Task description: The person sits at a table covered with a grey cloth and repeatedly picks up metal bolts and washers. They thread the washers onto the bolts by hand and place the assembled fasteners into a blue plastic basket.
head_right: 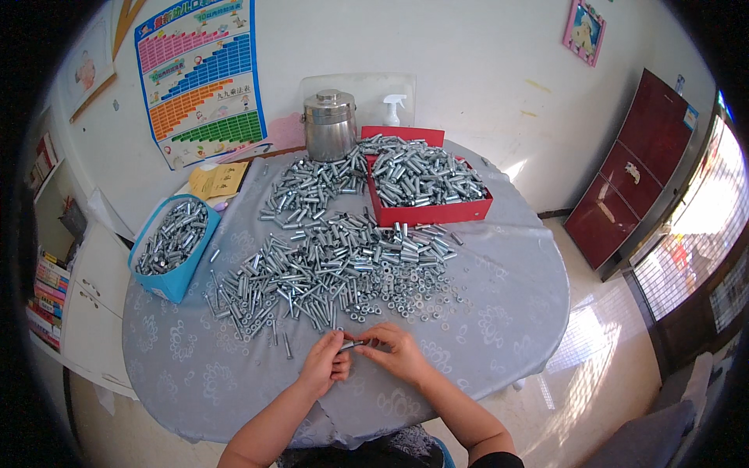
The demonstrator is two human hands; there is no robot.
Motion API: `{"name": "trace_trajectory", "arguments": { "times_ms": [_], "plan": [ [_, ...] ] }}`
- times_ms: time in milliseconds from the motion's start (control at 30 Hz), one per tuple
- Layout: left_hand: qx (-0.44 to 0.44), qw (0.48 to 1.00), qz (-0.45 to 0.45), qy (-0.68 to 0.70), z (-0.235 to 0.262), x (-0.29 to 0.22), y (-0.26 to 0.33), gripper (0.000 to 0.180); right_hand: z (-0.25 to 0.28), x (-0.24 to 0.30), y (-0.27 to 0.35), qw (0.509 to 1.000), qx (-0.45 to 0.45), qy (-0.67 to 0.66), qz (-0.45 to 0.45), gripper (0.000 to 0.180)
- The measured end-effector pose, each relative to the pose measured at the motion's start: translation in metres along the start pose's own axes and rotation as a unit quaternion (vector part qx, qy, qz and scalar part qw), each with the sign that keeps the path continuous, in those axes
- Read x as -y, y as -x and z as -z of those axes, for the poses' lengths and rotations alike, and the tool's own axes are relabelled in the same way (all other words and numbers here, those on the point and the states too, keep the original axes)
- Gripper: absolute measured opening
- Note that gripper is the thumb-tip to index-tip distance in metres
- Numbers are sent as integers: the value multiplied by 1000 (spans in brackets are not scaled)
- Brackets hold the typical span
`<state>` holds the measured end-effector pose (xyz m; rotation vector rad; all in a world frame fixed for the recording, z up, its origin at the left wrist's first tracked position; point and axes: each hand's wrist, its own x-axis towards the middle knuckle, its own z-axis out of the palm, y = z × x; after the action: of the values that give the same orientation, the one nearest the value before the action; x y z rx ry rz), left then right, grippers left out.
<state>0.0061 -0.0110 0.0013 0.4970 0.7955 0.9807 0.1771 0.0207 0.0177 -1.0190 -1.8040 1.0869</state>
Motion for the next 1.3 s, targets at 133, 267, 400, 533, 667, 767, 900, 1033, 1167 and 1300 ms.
{"name": "trace_trajectory", "arguments": {
  "times_ms": [133,267,400,533,667,767,900,1033,1167,1300],
  "plan": [
    [-11,1000,-17,15,0,-2,1,24,11,-14,-7,986,-148,71,-27,9],
    [-22,999,-19,24,3,-3,0,23,22,-17,-7,950,-161,266,27,11],
    [-16,999,-26,23,4,-2,-1,22,20,-18,-4,913,-143,376,72,12],
    [-19,999,-29,14,3,-3,-1,21,20,-19,-5,921,-129,365,51,12],
    [-16,999,-34,9,4,-2,-1,21,17,-17,-4,972,-75,218,-46,13],
    [-17,999,-29,-5,3,-1,-1,22,9,-14,-1,981,-31,-87,-173,12],
    [-10,1000,-5,-21,-1,-2,1,21,6,-15,-1,965,26,-204,-165,10],
    [0,1000,8,-17,1,-1,0,20,5,-10,0,974,38,-161,-157,13],
    [3,1000,18,10,0,-1,0,20,2,-10,0,999,28,-24,-30,17],
    [5,999,20,32,0,-3,0,21,2,1,2,999,24,34,5,17]
  ]
}}
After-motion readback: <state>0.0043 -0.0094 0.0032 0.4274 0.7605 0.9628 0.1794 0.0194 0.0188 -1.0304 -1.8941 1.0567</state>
